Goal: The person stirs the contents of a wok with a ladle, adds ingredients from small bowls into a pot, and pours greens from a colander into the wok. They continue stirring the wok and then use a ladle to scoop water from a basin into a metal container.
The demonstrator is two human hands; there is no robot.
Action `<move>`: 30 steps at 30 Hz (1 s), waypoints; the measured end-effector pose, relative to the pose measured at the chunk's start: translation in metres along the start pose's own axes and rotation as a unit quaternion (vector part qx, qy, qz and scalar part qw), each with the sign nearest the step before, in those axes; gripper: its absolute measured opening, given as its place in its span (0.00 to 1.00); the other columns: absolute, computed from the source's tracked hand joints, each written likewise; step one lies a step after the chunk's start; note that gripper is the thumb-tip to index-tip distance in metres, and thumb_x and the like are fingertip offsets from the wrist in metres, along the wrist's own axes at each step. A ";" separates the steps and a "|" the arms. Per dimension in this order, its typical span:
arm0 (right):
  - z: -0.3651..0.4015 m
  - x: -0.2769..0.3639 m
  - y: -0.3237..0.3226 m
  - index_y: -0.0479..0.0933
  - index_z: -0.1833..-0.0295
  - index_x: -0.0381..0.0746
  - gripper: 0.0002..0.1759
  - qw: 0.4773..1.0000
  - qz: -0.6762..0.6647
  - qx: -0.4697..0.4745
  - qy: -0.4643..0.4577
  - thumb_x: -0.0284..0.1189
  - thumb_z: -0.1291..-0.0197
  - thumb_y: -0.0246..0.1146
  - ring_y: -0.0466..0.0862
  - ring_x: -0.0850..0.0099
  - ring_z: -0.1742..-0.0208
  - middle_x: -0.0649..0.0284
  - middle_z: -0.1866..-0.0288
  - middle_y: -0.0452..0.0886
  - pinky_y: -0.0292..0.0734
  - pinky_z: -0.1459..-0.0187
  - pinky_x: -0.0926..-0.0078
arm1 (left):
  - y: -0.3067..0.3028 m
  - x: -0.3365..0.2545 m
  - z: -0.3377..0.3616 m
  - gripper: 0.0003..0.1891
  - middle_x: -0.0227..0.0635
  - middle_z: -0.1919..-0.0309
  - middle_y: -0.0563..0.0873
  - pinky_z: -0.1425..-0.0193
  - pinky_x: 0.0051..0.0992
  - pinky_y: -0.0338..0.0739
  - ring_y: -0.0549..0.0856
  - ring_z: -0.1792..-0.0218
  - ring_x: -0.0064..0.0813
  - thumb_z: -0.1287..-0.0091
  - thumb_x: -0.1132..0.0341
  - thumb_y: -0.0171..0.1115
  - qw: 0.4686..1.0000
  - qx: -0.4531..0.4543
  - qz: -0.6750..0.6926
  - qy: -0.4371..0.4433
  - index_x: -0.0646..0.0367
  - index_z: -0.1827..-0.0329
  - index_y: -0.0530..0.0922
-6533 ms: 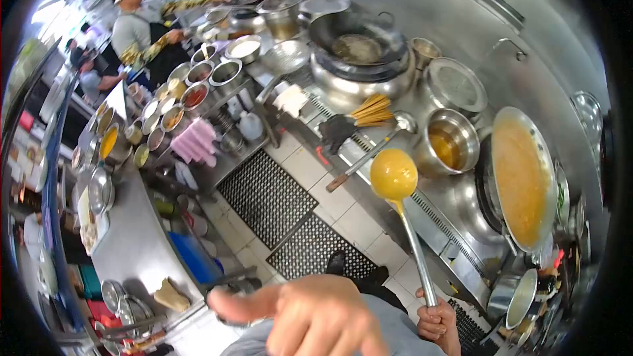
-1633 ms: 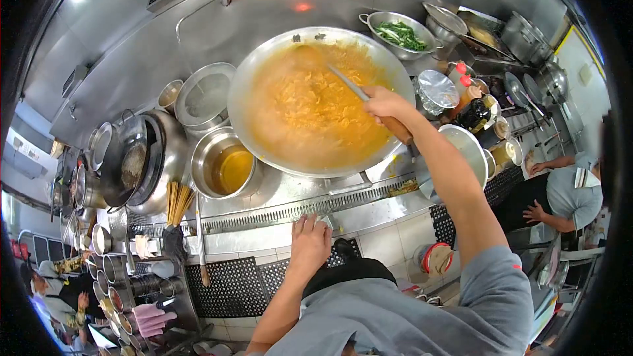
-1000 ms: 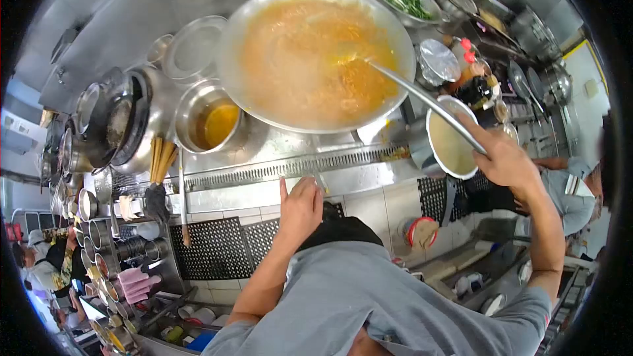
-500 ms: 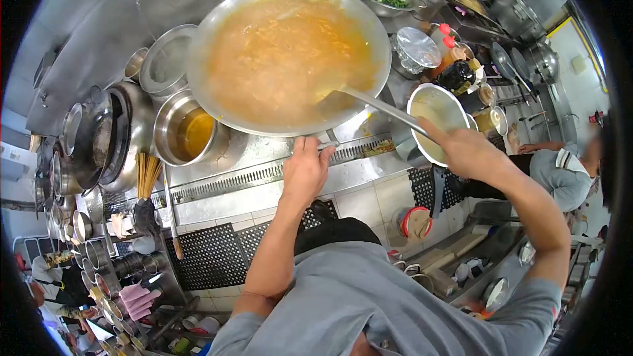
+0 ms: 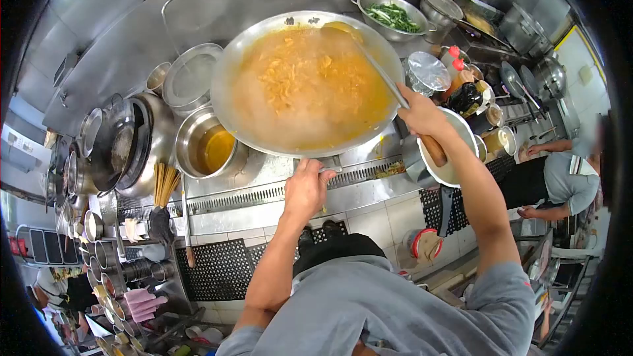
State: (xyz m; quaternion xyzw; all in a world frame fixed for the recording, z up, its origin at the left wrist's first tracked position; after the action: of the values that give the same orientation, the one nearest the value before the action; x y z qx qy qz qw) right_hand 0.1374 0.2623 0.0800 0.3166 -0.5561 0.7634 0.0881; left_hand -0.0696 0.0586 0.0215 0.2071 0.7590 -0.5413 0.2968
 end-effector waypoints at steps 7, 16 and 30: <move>0.013 0.014 0.074 0.59 0.23 0.38 0.39 0.981 -0.148 0.125 0.014 0.27 0.42 0.57 0.74 0.76 0.84 0.62 0.76 0.76 0.74 0.81 0.72 | 0.012 -0.008 -0.004 0.15 0.51 0.60 0.83 0.57 0.48 0.77 0.83 0.60 0.57 0.33 0.60 0.66 0.999 -0.002 0.019 -0.028 0.65 0.59 0.79; 0.070 0.043 0.071 0.57 0.22 0.43 0.41 0.977 0.062 0.125 -0.162 0.27 0.44 0.56 0.86 0.46 0.65 0.37 0.64 0.84 0.81 0.56 0.52 | 0.019 0.000 -0.004 0.14 0.51 0.61 0.84 0.57 0.47 0.77 0.83 0.61 0.56 0.35 0.60 0.69 1.000 -0.008 -0.004 -0.016 0.63 0.58 0.80; 0.105 0.015 0.016 0.55 0.19 0.49 0.40 0.993 -0.047 -0.060 -0.091 0.27 0.36 0.59 0.84 0.47 0.43 0.41 0.44 0.83 0.79 0.44 0.59 | 0.002 -0.003 -0.004 0.16 0.51 0.62 0.84 0.56 0.46 0.77 0.83 0.60 0.56 0.34 0.57 0.68 1.000 -0.007 0.008 -0.029 0.65 0.60 0.80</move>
State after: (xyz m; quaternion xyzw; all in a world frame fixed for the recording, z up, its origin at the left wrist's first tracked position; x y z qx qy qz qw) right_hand 0.1584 0.1587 0.0948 0.4043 -0.5914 0.6917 0.0916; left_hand -0.0669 0.0627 0.0230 0.1950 0.7520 -0.5398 0.3242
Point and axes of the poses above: each hand's wrist, its own z-axis away from the middle knuckle, its own y-axis out of the palm, x = y × z, the point moved 9 cm from there along -z, towards the middle knuckle
